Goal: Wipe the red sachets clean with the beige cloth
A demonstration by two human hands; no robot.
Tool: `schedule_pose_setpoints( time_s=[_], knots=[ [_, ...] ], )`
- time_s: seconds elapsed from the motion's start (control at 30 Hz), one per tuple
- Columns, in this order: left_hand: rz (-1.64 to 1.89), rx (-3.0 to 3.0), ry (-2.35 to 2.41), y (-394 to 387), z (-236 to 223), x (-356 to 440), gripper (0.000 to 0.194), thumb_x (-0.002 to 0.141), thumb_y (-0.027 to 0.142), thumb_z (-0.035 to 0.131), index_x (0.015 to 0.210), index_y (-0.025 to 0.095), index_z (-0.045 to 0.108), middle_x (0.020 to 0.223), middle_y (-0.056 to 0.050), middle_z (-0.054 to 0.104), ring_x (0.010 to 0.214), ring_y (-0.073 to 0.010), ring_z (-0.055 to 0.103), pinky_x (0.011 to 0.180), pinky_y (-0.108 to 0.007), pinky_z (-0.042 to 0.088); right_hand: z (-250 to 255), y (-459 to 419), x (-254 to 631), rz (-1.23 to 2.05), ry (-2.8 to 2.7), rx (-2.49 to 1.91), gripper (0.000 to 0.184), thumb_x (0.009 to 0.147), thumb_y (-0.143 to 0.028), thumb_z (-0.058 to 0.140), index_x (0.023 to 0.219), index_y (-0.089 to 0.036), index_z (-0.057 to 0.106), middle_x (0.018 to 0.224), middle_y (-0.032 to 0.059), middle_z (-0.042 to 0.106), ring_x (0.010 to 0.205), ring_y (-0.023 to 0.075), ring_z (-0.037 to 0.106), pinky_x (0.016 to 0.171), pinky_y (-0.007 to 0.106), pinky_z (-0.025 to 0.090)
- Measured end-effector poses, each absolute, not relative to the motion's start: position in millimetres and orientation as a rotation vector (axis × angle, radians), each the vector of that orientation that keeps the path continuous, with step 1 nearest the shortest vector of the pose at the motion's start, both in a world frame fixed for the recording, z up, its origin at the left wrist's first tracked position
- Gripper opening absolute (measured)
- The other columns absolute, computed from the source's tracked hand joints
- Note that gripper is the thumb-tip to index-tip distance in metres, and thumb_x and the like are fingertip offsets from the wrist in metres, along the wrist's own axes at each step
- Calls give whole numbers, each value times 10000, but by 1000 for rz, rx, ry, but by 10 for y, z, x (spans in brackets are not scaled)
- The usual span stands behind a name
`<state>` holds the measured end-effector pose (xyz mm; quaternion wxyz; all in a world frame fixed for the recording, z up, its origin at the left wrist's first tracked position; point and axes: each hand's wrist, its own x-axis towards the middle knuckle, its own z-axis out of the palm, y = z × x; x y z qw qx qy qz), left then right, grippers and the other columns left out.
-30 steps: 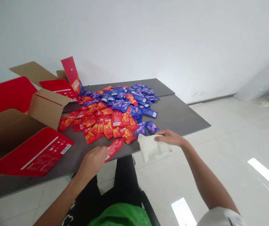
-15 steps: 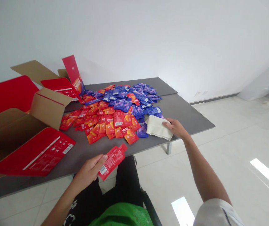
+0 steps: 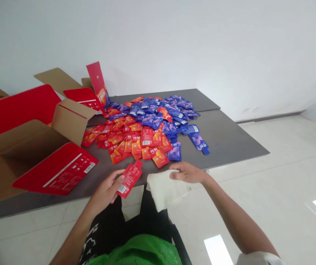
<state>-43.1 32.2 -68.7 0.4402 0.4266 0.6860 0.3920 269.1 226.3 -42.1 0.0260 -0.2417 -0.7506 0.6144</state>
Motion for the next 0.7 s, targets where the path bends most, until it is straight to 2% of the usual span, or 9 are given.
schedule_pose_setpoints(
  time_s=[0.1, 0.2, 0.47, 0.57, 0.7],
  knots=[
    [989, 1036, 1738, 266, -652, -581, 707, 935, 695, 505, 1426, 188, 473, 627, 57, 560, 390, -99, 414, 355, -202, 308, -407, 2295, 2373, 1962, -2358, -672, 380, 919, -546, 646, 931, -168, 687, 829, 0, 670, 729, 154, 603, 650, 247, 455],
    [988, 1021, 1753, 218, -644, -688, 722, 934, 684, 519, 1445, 179, 453, 602, 69, 535, 384, -97, 406, 355, -197, 299, -390, 2375, 2279, 1890, -2341, -765, 393, 899, -563, 655, 905, -171, 686, 810, 0, 669, 711, 157, 602, 633, 249, 458],
    [828, 1129, 1753, 276, -615, -575, 529, 970, 606, 483, 1310, 218, 601, 561, 73, 517, 390, -125, 464, 389, -221, 320, -396, 2467, 2612, 1698, -2150, -1090, 455, 874, -630, 643, 940, -183, 692, 832, 18, 710, 732, 191, 642, 662, 287, 503],
    [765, 1272, 1824, 392, -583, -447, 454, 998, 554, 462, 1280, 243, 636, 649, 32, 631, 461, -147, 559, 466, -240, 378, -460, 2453, 2674, 1721, -2025, -1129, 440, 848, -611, 680, 994, -197, 708, 884, 21, 739, 778, 211, 675, 692, 300, 527],
    [709, 1525, 2009, 510, -603, -312, 380, 1040, 445, 417, 1284, 273, 652, 924, -44, 775, 734, -207, 712, 632, -270, 438, -590, 2437, 2682, 1727, -1857, -1185, 439, 816, -595, 705, 1025, -210, 699, 903, 30, 760, 782, 234, 701, 675, 319, 551]
  ],
)
